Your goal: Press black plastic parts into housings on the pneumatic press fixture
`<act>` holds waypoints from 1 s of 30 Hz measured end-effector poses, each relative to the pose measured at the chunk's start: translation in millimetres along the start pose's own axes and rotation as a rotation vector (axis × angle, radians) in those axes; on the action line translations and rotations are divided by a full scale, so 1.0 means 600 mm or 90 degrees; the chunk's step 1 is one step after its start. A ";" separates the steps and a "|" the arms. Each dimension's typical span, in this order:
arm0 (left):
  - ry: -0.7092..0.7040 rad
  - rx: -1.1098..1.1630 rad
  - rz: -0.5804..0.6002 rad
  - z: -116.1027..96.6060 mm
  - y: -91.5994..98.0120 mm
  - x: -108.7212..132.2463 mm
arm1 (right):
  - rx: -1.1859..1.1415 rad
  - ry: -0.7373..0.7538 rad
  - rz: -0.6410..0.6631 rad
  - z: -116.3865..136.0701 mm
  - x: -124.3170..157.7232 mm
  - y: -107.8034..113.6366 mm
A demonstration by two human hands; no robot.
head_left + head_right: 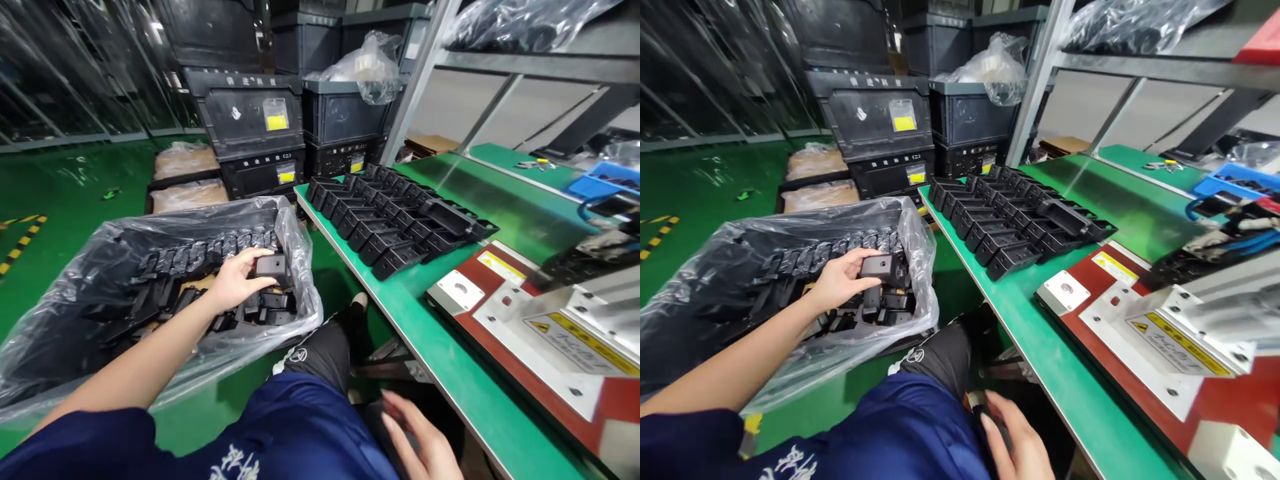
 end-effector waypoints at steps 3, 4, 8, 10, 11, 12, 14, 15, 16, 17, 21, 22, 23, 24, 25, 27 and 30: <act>-0.005 0.176 0.115 -0.087 -0.080 0.048 | -0.058 0.111 -0.044 0.083 -0.052 -0.004; 0.006 0.227 0.174 -0.108 -0.115 0.061 | -0.093 0.138 -0.055 0.104 -0.062 -0.004; 0.140 0.353 0.362 -0.141 -0.256 0.098 | -0.278 0.081 -0.049 0.126 -0.057 0.000; 0.220 0.328 0.422 -0.136 -0.307 0.114 | -0.403 0.004 -0.055 0.115 -0.033 0.000; 0.247 0.303 0.453 -0.133 -0.326 0.121 | -0.471 -0.030 -0.071 0.109 -0.019 -0.001; 0.260 0.280 0.484 -0.131 -0.340 0.128 | -0.537 -0.059 -0.093 0.103 -0.006 -0.001; 0.251 0.245 0.541 -0.132 -0.359 0.140 | -0.659 -0.106 -0.133 0.094 0.017 -0.003; 0.236 0.232 0.558 -0.134 -0.364 0.144 | -0.718 -0.122 -0.151 0.090 0.026 -0.004; 0.217 0.216 0.567 -0.136 -0.367 0.148 | -0.776 -0.133 -0.161 0.086 0.033 -0.004; 0.194 0.197 0.567 -0.139 -0.370 0.150 | -0.834 -0.141 -0.160 0.081 0.038 -0.004; 0.098 0.142 0.537 -0.149 -0.372 0.154 | -1.054 -0.119 -0.034 0.064 0.045 -0.006; 0.083 0.137 0.531 -0.150 -0.372 0.154 | -1.084 -0.110 -0.001 0.059 0.044 -0.007; 0.074 0.136 0.527 -0.151 -0.372 0.154 | -1.103 -0.102 0.021 0.055 0.043 -0.008; 0.071 0.138 0.525 -0.151 -0.372 0.155 | -1.113 -0.101 0.031 0.052 0.042 -0.008; 0.074 0.142 0.525 -0.152 -0.372 0.155 | -1.118 -0.106 0.029 0.049 0.040 -0.009; 0.083 0.151 0.525 -0.152 -0.374 0.157 | -1.128 -0.114 0.015 0.047 0.037 -0.009; 0.066 0.128 0.524 -0.152 -0.378 0.156 | -1.149 -0.122 0.006 0.048 0.038 -0.006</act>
Point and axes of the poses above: each hand's wrist, its own x-axis away from the middle knuckle, its own y-axis out of the back of the hand, z = x × y, the point moved 2 cm from there along -x, towards the middle knuckle, and after that the axes turned 9 degrees about y, right-handed, at the moved point
